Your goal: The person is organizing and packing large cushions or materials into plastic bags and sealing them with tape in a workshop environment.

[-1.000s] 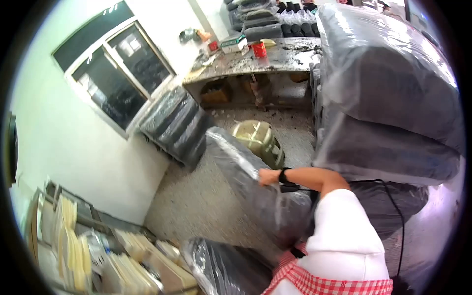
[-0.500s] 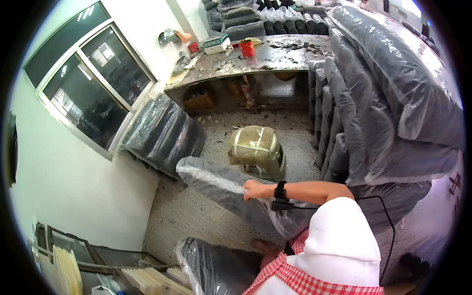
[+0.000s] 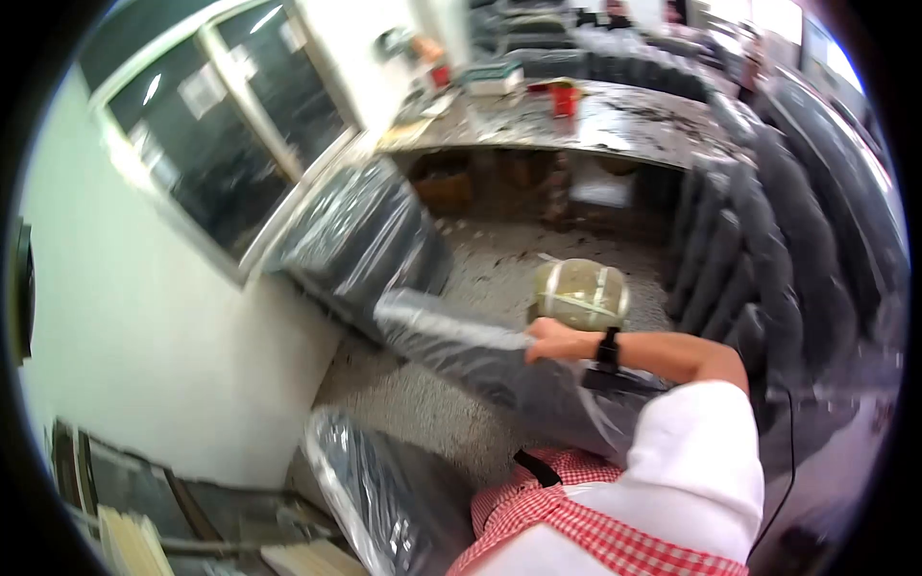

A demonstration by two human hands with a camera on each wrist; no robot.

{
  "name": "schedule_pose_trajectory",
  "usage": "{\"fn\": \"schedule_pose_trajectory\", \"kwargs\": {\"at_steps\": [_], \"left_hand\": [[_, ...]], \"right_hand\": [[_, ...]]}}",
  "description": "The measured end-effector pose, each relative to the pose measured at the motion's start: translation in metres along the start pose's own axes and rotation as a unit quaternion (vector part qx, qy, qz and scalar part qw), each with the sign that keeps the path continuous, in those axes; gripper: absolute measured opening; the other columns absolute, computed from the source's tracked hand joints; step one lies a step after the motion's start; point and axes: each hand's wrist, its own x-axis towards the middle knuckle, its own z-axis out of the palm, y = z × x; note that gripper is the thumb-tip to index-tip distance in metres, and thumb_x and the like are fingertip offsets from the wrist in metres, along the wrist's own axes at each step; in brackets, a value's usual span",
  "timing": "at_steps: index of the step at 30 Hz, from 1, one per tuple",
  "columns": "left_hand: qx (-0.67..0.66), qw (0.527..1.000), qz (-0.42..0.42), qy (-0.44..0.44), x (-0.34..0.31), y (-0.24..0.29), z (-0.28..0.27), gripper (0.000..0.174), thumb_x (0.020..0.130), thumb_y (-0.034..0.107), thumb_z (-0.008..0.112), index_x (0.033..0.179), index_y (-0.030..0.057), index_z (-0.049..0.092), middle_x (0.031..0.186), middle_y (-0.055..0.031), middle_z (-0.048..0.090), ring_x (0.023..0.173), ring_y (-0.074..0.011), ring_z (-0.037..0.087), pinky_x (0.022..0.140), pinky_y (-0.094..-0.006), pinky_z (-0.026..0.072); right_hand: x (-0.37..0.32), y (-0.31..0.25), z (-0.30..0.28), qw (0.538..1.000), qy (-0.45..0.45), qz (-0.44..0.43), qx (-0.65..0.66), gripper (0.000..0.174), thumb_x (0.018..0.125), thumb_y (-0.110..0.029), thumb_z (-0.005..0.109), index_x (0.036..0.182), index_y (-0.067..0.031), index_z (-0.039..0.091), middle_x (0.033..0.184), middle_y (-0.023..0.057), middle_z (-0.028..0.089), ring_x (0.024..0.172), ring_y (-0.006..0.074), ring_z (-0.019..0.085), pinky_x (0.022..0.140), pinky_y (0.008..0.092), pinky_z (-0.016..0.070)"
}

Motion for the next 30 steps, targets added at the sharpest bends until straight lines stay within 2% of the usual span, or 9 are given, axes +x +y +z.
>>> {"fn": "schedule_pose_trajectory", "kwargs": {"at_steps": [2,3,4,5,9,14,20,24,30], "left_hand": [[-0.041,0.998,0.046,0.031,0.037,-0.006,-0.001,0.026,0.058,0.005,0.071,0.079,-0.0018,0.057,0.070,-0.0036,0.055,0.064,-0.0145,0.049,0.060,-0.0299,0.0427],[0.077,0.997,-0.010,-0.020,0.057,0.000,-0.004,0.028,0.063,0.002,0.068,0.087,0.0000,0.056,0.075,-0.0041,0.055,0.067,-0.0143,0.049,0.062,-0.0298,0.0424],[0.009,0.999,-0.039,-0.008,0.078,0.023,0.008,0.022,0.065,-0.001,0.066,0.084,0.0019,0.056,0.074,-0.0028,0.055,0.066,-0.0134,0.049,0.060,-0.0287,0.0420],[0.002,0.995,-0.094,-0.010,0.103,0.028,0.013,0.018,0.066,-0.001,0.066,0.082,0.0035,0.057,0.073,-0.0008,0.055,0.066,-0.0114,0.048,0.059,-0.0261,0.0412],[-0.004,0.998,-0.065,-0.020,0.208,0.040,0.044,0.013,0.068,0.004,0.068,0.077,0.0001,0.059,0.069,-0.0002,0.057,0.064,-0.0084,0.048,0.058,-0.0249,0.0406],[0.061,0.997,0.010,-0.048,0.366,0.072,0.046,0.020,0.064,0.002,0.070,0.062,0.0020,0.051,0.060,0.0034,0.048,0.056,-0.0049,0.039,0.049,-0.0229,0.0332],[0.035,0.992,0.002,-0.122,0.460,0.183,0.067,0.021,0.065,-0.004,0.068,0.062,0.0052,0.049,0.062,0.0035,0.049,0.057,-0.0045,0.040,0.053,-0.0200,0.0332],[0.070,0.984,0.051,-0.154,0.533,0.215,0.066,0.034,0.063,-0.001,0.069,0.056,0.0069,0.037,0.058,0.0052,0.039,0.054,-0.0041,0.033,0.048,-0.0211,0.0276],[0.019,0.979,0.026,-0.202,0.635,0.240,0.054,0.028,0.066,-0.002,0.069,0.060,0.0066,0.043,0.060,0.0044,0.044,0.055,-0.0039,0.038,0.050,-0.0203,0.0319]], "right_hand": [[0.018,-0.017,0.007,0.995,-0.011,0.093,-0.020,0.030,0.064,-0.021,0.065,0.073,0.0061,0.056,0.059,0.0089,0.052,0.057,0.0162,0.050,0.050,0.0330,0.0408],[0.036,-0.009,0.021,0.994,-0.011,0.111,-0.004,0.030,0.064,-0.020,0.066,0.075,0.0060,0.056,0.060,0.0075,0.051,0.055,0.0153,0.048,0.048,0.0326,0.0393],[0.056,0.010,0.038,0.991,0.009,0.130,0.018,0.027,0.064,-0.018,0.066,0.073,0.0059,0.056,0.061,0.0053,0.051,0.055,0.0136,0.046,0.049,0.0320,0.0380],[0.064,-0.019,0.048,0.991,0.019,0.131,0.032,0.025,0.066,-0.017,0.066,0.071,0.0060,0.057,0.060,0.0028,0.052,0.058,0.0115,0.046,0.051,0.0302,0.0370],[0.108,-0.083,0.068,0.967,0.030,0.215,0.131,0.015,0.071,-0.012,0.061,0.073,0.0026,0.059,0.062,-0.0037,0.050,0.059,0.0053,0.043,0.052,0.0234,0.0336],[0.180,-0.104,0.093,0.963,0.022,0.225,0.149,0.010,0.072,-0.006,0.059,0.076,0.0030,0.060,0.065,-0.0035,0.054,0.056,0.0045,0.045,0.051,0.0221,0.0342],[0.218,-0.117,0.103,0.949,0.060,0.248,0.184,0.007,0.071,-0.003,0.060,0.074,0.0029,0.059,0.065,-0.0037,0.054,0.056,0.0046,0.044,0.051,0.0223,0.0339],[0.239,-0.127,0.126,0.942,0.077,0.270,0.182,0.005,0.070,-0.002,0.061,0.072,0.0023,0.059,0.064,-0.0044,0.052,0.055,0.0046,0.043,0.049,0.0224,0.0318],[0.262,-0.136,0.169,0.938,0.147,0.278,0.147,0.013,0.068,-0.003,0.061,0.060,-0.0020,0.051,0.058,-0.0061,0.046,0.052,0.0035,0.037,0.046,0.0244,0.0269]]}}
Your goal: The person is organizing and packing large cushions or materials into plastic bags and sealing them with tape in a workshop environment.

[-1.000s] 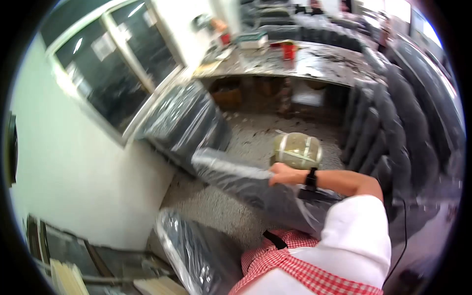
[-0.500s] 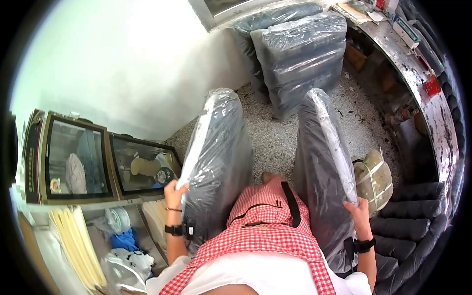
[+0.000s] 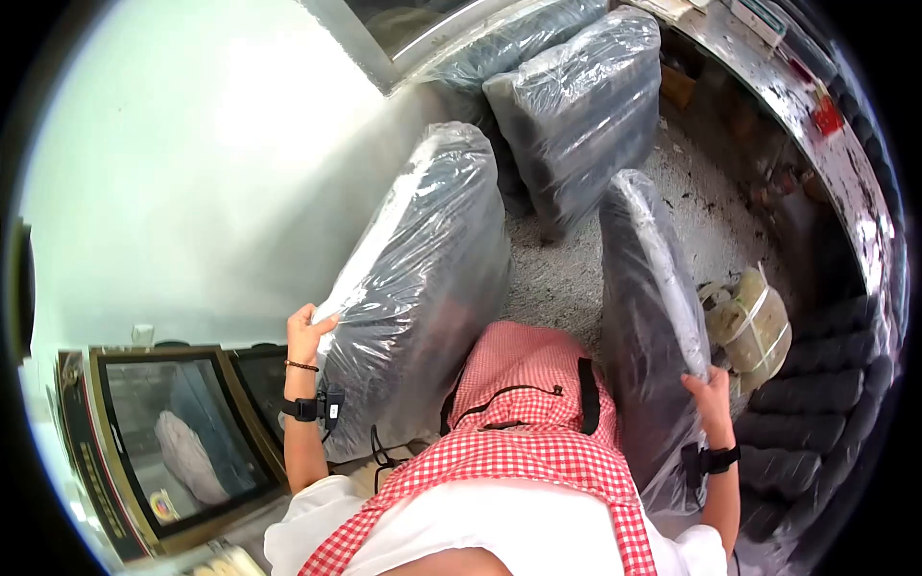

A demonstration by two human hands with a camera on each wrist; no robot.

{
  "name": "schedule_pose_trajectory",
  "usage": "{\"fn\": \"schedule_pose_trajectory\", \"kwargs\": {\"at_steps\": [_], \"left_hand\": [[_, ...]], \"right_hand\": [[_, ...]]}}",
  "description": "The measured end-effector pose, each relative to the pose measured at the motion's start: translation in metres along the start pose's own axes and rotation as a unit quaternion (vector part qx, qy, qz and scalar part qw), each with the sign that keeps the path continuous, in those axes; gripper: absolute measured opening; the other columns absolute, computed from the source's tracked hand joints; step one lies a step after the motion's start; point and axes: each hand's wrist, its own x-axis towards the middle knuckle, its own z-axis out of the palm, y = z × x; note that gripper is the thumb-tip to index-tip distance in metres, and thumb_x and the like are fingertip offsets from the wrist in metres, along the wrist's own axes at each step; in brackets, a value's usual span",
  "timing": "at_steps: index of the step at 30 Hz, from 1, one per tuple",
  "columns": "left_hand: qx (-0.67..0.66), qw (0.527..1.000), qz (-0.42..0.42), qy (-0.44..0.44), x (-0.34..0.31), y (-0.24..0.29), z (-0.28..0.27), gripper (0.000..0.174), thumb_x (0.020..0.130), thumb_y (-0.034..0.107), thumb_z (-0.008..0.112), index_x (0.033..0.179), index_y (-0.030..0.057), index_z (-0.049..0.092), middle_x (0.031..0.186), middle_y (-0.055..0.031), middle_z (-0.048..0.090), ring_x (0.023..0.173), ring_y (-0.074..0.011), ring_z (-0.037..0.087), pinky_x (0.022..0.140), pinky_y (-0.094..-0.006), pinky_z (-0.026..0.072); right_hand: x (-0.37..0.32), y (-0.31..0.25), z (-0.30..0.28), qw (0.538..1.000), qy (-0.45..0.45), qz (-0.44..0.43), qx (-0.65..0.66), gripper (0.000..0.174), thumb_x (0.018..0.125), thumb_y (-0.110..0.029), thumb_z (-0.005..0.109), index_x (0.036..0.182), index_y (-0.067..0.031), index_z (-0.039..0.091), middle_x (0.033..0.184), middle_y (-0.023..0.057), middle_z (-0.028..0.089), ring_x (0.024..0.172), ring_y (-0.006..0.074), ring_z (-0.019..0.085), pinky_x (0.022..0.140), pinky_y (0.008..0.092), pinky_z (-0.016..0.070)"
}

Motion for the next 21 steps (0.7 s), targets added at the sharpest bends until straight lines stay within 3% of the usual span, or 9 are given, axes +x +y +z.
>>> {"fn": "schedule_pose_trajectory", "kwargs": {"at_steps": [5,6,8,10,13,16,18,20,21], "left_hand": [[0.070,0.995,0.059,-0.041,0.068,-0.010,-0.037,0.035,0.066,-0.001,0.070,0.060,0.0087,0.036,0.063,0.0063,0.032,0.059,-0.0046,0.029,0.051,-0.0215,0.0257],[0.110,0.986,0.116,-0.048,0.089,-0.024,-0.046,0.030,0.067,0.004,0.069,0.059,0.0057,0.040,0.060,0.0050,0.039,0.057,-0.0044,0.033,0.049,-0.0211,0.0284],[0.085,0.987,0.110,-0.075,0.117,-0.020,-0.052,0.032,0.066,0.005,0.069,0.060,0.0056,0.039,0.060,0.0053,0.036,0.057,-0.0060,0.032,0.048,-0.0226,0.0285],[0.084,0.985,0.126,-0.078,0.162,-0.045,-0.076,0.030,0.065,0.002,0.069,0.059,0.0047,0.041,0.060,0.0053,0.037,0.057,-0.0060,0.032,0.049,-0.0228,0.0298],[0.100,0.988,0.107,-0.058,0.211,-0.068,-0.122,0.033,0.063,0.000,0.070,0.058,0.0058,0.038,0.059,0.0059,0.034,0.057,-0.0067,0.030,0.049,-0.0233,0.0288],[0.117,0.989,0.079,-0.034,0.309,-0.147,-0.180,0.036,0.062,0.005,0.073,0.059,0.0052,0.037,0.059,0.0020,0.036,0.056,-0.0108,0.032,0.049,-0.0267,0.0294],[0.408,0.900,0.132,0.073,0.360,-0.203,-0.203,0.032,0.063,0.015,0.075,0.068,0.0008,0.047,0.065,-0.0076,0.049,0.059,-0.0225,0.046,0.056,-0.0339,0.0394],[0.442,0.852,0.052,0.276,0.377,-0.275,-0.234,0.043,0.064,0.027,0.075,0.089,-0.0026,0.054,0.085,-0.0172,0.059,0.079,-0.0353,0.055,0.072,-0.0404,0.0441],[0.478,0.836,-0.082,0.257,0.379,-0.268,-0.254,0.055,0.066,0.031,0.072,0.105,-0.0025,0.053,0.100,-0.0204,0.058,0.094,-0.0363,0.055,0.082,-0.0426,0.0430]], "right_hand": [[-0.015,-0.005,0.069,0.996,0.083,0.009,0.017,0.016,0.066,-0.008,0.063,0.058,-0.0003,0.051,0.052,-0.0036,0.045,0.048,0.0072,0.038,0.045,0.0267,0.0294],[-0.011,0.006,0.083,0.989,0.128,-0.042,-0.058,0.018,0.065,-0.011,0.064,0.060,0.0025,0.053,0.052,0.0003,0.048,0.047,0.0108,0.042,0.047,0.0288,0.0329],[-0.035,0.002,0.100,0.964,0.223,-0.064,-0.127,0.021,0.065,-0.013,0.065,0.062,0.0053,0.055,0.052,0.0042,0.051,0.047,0.0144,0.046,0.049,0.0309,0.0364],[-0.044,-0.025,0.129,0.968,0.173,-0.026,-0.179,0.028,0.062,-0.017,0.066,0.066,0.0091,0.056,0.054,0.0110,0.055,0.050,0.0200,0.051,0.053,0.0340,0.0408],[-0.055,-0.024,0.163,0.974,0.181,0.067,-0.118,0.027,0.063,-0.016,0.066,0.065,0.0090,0.057,0.057,0.0101,0.056,0.053,0.0168,0.054,0.053,0.0331,0.0415],[-0.052,-0.012,0.187,0.974,0.191,0.097,-0.069,0.026,0.065,-0.016,0.067,0.070,0.0078,0.057,0.065,0.0065,0.057,0.060,0.0130,0.053,0.055,0.0296,0.0410],[-0.048,-0.012,0.201,0.970,0.221,0.094,-0.049,0.023,0.065,-0.013,0.066,0.070,0.0080,0.058,0.063,0.0070,0.057,0.058,0.0145,0.054,0.054,0.0308,0.0421],[-0.044,-0.019,0.205,0.966,0.246,0.079,-0.031,0.020,0.066,-0.011,0.064,0.071,0.0081,0.059,0.061,0.0075,0.057,0.055,0.0159,0.055,0.054,0.0320,0.0432],[-0.049,-0.024,0.209,0.967,0.237,0.094,0.017,0.023,0.066,-0.012,0.065,0.075,0.0084,0.058,0.067,0.0080,0.058,0.059,0.0148,0.054,0.056,0.0301,0.0430]]}}
